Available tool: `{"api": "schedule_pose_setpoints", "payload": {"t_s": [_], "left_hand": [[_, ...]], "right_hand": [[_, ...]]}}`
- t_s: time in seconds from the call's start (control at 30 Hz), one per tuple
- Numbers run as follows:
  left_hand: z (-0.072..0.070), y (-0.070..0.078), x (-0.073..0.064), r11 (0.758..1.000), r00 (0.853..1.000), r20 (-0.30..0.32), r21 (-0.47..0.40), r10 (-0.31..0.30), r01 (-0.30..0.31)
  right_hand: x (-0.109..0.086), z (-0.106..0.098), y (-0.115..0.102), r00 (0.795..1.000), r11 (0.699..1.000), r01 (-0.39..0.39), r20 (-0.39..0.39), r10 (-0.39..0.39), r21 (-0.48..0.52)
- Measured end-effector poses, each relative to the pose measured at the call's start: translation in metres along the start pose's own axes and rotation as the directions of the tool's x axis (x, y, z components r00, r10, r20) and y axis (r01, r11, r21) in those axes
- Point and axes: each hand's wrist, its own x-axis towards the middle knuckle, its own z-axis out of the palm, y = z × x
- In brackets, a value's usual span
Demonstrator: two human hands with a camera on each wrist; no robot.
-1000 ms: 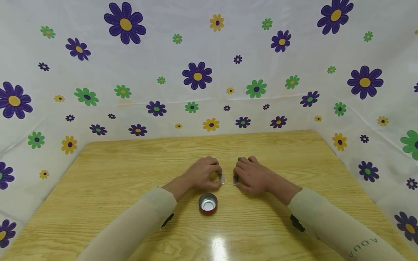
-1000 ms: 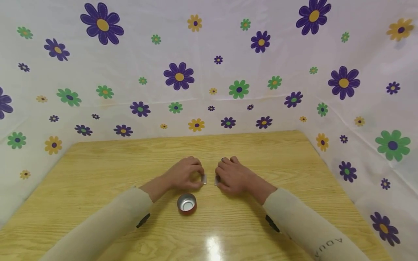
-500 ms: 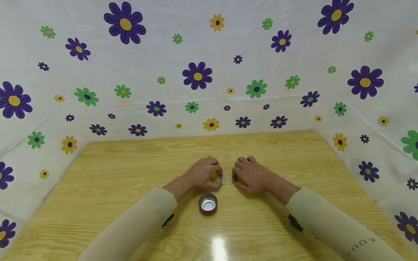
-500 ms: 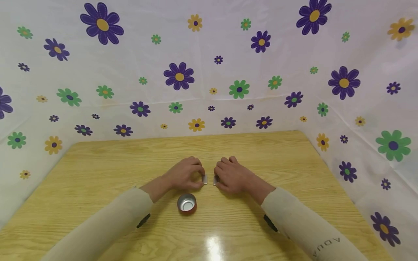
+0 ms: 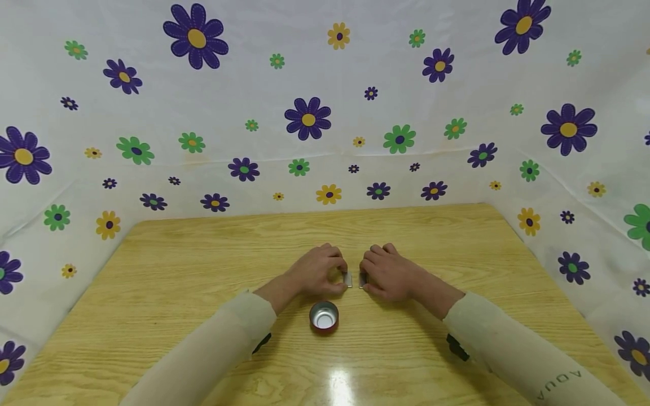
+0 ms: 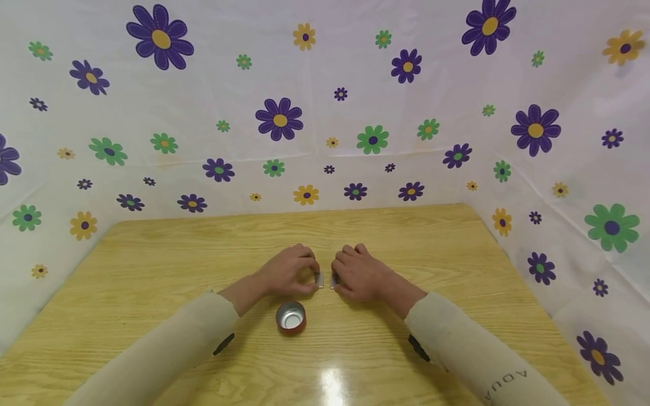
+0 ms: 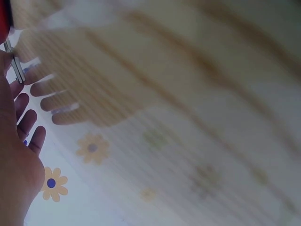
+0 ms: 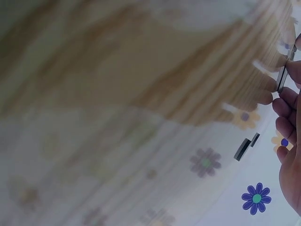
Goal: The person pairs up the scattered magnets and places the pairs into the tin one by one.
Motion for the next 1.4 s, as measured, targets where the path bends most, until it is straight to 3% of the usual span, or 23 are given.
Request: {"api": "schedule_pose_setpoints", "payload": {"t_s": [1.07, 1.23, 1.4], "left_hand": [[-0.001, 0.001, -0.002, 0.998, 1.000, 0.013, -0.058, -0.021, 0.022], [0.001, -0.006, -0.010, 0.998, 0.998, 0.001, -0.030, -0.056, 0.056], [-0.003, -0.011, -0.025, 0.999, 0.998, -0.043, 0.005, -0.036, 0.036]], "right_hand": [[0.008, -0.001, -0.011, 1.000, 0.999, -0.010, -0.011, 0.010, 0.053], [0.008, -0.001, -0.013, 0.999, 0.997, -0.040, 0.031, 0.038, 0.063], [0.003, -0.002, -0.012, 0.997, 0.998, -0.057, 0.058, 0.056, 0.022]]}}
